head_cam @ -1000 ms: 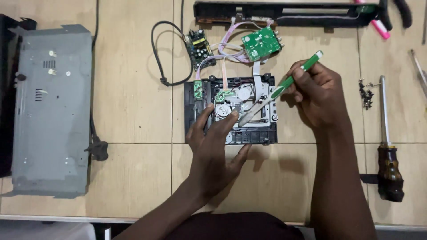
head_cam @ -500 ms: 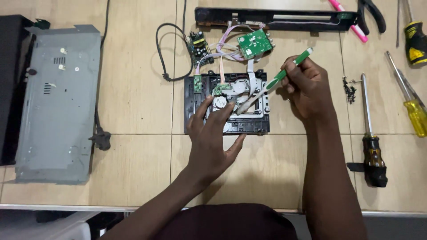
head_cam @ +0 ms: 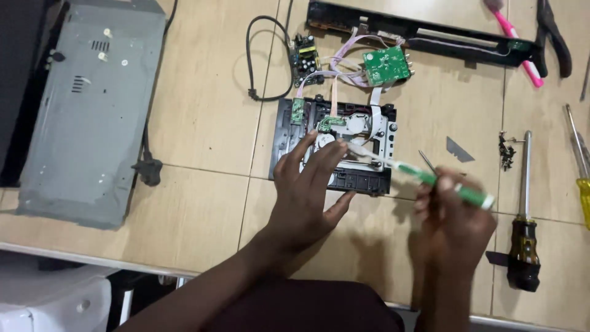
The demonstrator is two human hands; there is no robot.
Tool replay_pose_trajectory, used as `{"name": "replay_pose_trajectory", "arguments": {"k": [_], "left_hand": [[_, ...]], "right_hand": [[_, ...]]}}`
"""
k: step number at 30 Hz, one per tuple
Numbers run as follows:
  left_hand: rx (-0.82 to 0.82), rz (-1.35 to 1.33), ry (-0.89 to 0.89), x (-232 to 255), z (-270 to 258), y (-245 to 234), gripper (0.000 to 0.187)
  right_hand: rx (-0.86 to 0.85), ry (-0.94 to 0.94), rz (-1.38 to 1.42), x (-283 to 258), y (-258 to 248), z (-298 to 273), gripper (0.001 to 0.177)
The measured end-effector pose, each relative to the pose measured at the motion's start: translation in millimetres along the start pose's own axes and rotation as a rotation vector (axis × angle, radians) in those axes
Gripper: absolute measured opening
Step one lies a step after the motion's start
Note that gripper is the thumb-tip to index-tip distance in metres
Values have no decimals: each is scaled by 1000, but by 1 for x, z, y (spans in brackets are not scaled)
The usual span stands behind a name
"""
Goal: The person cleans the internal components of a disassembled electronic device, likely a DVD player, using a toothbrush and a metal tool. They brush various parts of the mechanism and use the metal tool to scrape or adjust components.
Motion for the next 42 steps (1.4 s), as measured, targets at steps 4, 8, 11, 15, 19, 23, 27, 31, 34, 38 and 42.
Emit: {"name": "replay_pose_trajectory", "arguments": {"k": [4, 8, 11, 15, 19, 23, 27, 31, 34, 38, 42], "left_hand": [[2, 10, 38, 3, 4, -4, 73], [-31, -13, 20, 5, 9, -7, 65], [-39, -30, 7, 7, 9, -7, 67], [-61, -29, 10, 8, 11, -9, 66], [-55, -19, 17, 6, 11, -7, 65], [-40, -42, 9, 8, 6, -8, 68], [-3, -10, 42, 4, 6, -5, 66], [-9, -18, 44, 1, 8, -2, 67], [1, 11, 50, 2, 5, -4, 64], [15, 24, 63, 2, 6, -3, 65], [13, 8, 46, 4, 7, -6, 67]], "right_hand": [[95, -167, -387, -4, -3, -43, 19], [53, -266, -376, -8, 6, -60, 16], [-3, -540, -600, -12, 6, -68, 14], [-183, -905, -833, -21, 22, -91, 16], [-187, -950, -916, -24, 36, -97, 19], [-255, -1028, -917, -36, 40, -112, 17], [-274, -1036, -878, -37, 49, -109, 16], [-269, -1077, -869, -43, 52, -111, 14], [-223, -1011, -905, -43, 46, -111, 11], [-245, -1022, -887, -36, 45, -106, 16], [-189, -987, -876, -40, 38, -110, 9]]}}
Point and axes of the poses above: each hand's wrist, its own z-axis towards the middle knuckle, its own y-axis out of the palm, x = y × z, the point moved 7 cm from there along z, towards the middle knuckle, and after that the axes turned 8 degrees about x, right-handed, at the moved point
